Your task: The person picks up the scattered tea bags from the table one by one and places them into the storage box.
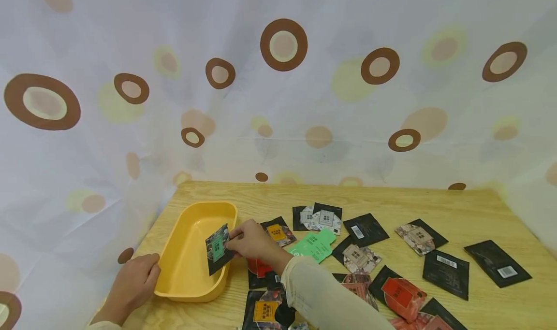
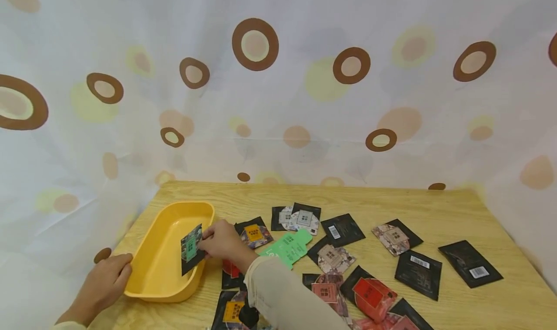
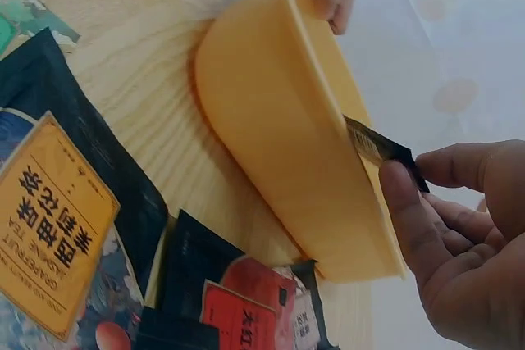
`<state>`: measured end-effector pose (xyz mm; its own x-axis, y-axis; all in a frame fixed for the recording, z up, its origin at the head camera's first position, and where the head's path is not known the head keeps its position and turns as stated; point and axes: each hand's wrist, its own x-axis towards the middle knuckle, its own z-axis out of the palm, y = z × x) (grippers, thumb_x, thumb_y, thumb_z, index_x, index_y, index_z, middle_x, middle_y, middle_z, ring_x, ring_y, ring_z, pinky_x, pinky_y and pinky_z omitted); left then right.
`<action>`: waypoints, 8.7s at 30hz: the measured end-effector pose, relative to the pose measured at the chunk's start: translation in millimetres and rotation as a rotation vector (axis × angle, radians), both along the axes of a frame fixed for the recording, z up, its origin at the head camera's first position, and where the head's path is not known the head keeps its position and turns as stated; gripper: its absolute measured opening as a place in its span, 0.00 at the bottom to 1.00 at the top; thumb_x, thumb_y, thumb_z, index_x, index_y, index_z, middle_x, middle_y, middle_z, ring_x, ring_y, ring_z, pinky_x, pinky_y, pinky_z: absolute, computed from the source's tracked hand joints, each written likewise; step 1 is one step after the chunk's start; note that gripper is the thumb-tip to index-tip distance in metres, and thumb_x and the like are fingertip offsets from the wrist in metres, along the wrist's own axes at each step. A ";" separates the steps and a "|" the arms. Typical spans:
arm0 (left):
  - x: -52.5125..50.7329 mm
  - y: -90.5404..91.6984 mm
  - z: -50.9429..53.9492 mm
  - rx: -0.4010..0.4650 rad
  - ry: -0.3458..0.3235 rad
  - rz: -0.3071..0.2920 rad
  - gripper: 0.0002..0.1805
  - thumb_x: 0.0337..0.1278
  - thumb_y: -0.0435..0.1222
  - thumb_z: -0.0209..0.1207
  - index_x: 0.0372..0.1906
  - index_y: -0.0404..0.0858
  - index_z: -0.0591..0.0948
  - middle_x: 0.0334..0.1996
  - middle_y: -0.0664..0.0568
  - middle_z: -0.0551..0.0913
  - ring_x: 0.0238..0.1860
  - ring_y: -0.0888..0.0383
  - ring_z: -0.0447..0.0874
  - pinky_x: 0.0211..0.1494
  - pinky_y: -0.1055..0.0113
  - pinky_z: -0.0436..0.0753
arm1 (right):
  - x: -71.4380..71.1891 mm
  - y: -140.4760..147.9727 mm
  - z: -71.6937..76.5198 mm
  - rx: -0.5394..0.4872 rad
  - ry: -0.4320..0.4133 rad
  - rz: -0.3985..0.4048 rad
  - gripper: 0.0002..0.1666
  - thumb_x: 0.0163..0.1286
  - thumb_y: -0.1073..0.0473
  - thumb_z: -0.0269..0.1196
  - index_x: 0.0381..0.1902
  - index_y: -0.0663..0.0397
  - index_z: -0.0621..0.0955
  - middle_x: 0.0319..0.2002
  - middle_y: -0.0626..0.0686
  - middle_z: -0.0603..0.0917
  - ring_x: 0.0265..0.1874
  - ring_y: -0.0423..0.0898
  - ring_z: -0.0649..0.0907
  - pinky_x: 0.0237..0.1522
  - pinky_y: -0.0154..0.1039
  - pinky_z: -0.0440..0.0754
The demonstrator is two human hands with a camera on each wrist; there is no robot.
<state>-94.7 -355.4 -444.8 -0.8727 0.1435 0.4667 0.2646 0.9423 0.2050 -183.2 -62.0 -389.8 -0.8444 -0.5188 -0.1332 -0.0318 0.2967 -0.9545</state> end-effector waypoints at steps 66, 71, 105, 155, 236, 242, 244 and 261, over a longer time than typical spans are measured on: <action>-0.9 4.6 1.5 0.050 -0.116 0.047 0.21 0.68 0.28 0.47 0.18 0.46 0.61 0.14 0.61 0.55 0.16 0.69 0.47 0.24 0.73 0.57 | -55.8 173.3 -14.6 0.454 0.316 0.468 0.19 0.75 0.60 0.57 0.21 0.51 0.71 0.18 0.42 0.63 0.17 0.37 0.62 0.28 0.33 0.65; -0.7 6.7 1.2 0.044 -0.133 0.059 0.21 0.68 0.28 0.47 0.18 0.46 0.61 0.14 0.61 0.55 0.16 0.69 0.48 0.25 0.73 0.57 | -59.3 175.8 -13.8 0.326 0.287 0.452 0.22 0.75 0.63 0.56 0.18 0.50 0.67 0.16 0.41 0.60 0.16 0.36 0.59 0.28 0.32 0.65; -6.1 7.4 2.5 0.023 -0.049 0.006 0.21 0.65 0.26 0.48 0.18 0.47 0.60 0.15 0.63 0.54 0.18 0.70 0.47 0.25 0.73 0.57 | -4.9 -2.2 1.8 -0.109 -0.233 -0.071 0.09 0.68 0.68 0.60 0.35 0.72 0.84 0.32 0.64 0.88 0.25 0.48 0.90 0.37 0.41 0.88; -5.5 7.0 4.2 0.032 -0.131 0.032 0.21 0.70 0.29 0.45 0.17 0.46 0.60 0.14 0.61 0.55 0.17 0.68 0.46 0.23 0.73 0.56 | 27.4 89.8 -24.6 1.028 0.255 0.005 0.30 0.47 0.33 0.76 0.26 0.53 0.80 0.23 0.49 0.77 0.24 0.45 0.75 0.26 0.42 0.71; -9.4 7.2 1.6 0.005 -0.037 0.014 0.20 0.63 0.27 0.49 0.18 0.47 0.60 0.16 0.62 0.53 0.19 0.70 0.49 0.27 0.72 0.57 | -3.5 26.0 22.9 0.019 -0.061 0.210 0.24 0.71 0.73 0.54 0.64 0.70 0.74 0.52 0.68 0.84 0.52 0.59 0.86 0.46 0.43 0.86; -6.9 4.4 -0.5 -0.007 -0.079 0.039 0.20 0.65 0.28 0.49 0.18 0.47 0.61 0.16 0.62 0.54 0.19 0.69 0.50 0.27 0.72 0.58 | -16.6 72.4 15.5 0.249 0.077 0.121 0.18 0.68 0.70 0.56 0.54 0.71 0.80 0.42 0.67 0.87 0.35 0.58 0.88 0.33 0.41 0.86; -4.9 3.6 -0.9 -0.003 -0.091 0.045 0.20 0.65 0.29 0.49 0.18 0.47 0.61 0.16 0.62 0.54 0.19 0.69 0.50 0.28 0.72 0.58 | -14.7 83.0 8.5 0.340 0.082 0.126 0.17 0.68 0.70 0.55 0.52 0.71 0.81 0.38 0.65 0.87 0.31 0.54 0.88 0.31 0.41 0.85; -0.3 5.5 -6.4 0.027 -0.117 0.070 0.19 0.66 0.29 0.48 0.19 0.47 0.61 0.16 0.61 0.55 0.19 0.70 0.50 0.27 0.72 0.57 | 13.4 42.9 -38.8 0.980 0.311 -0.083 0.36 0.43 0.29 0.76 0.27 0.54 0.79 0.27 0.51 0.79 0.25 0.45 0.80 0.28 0.43 0.82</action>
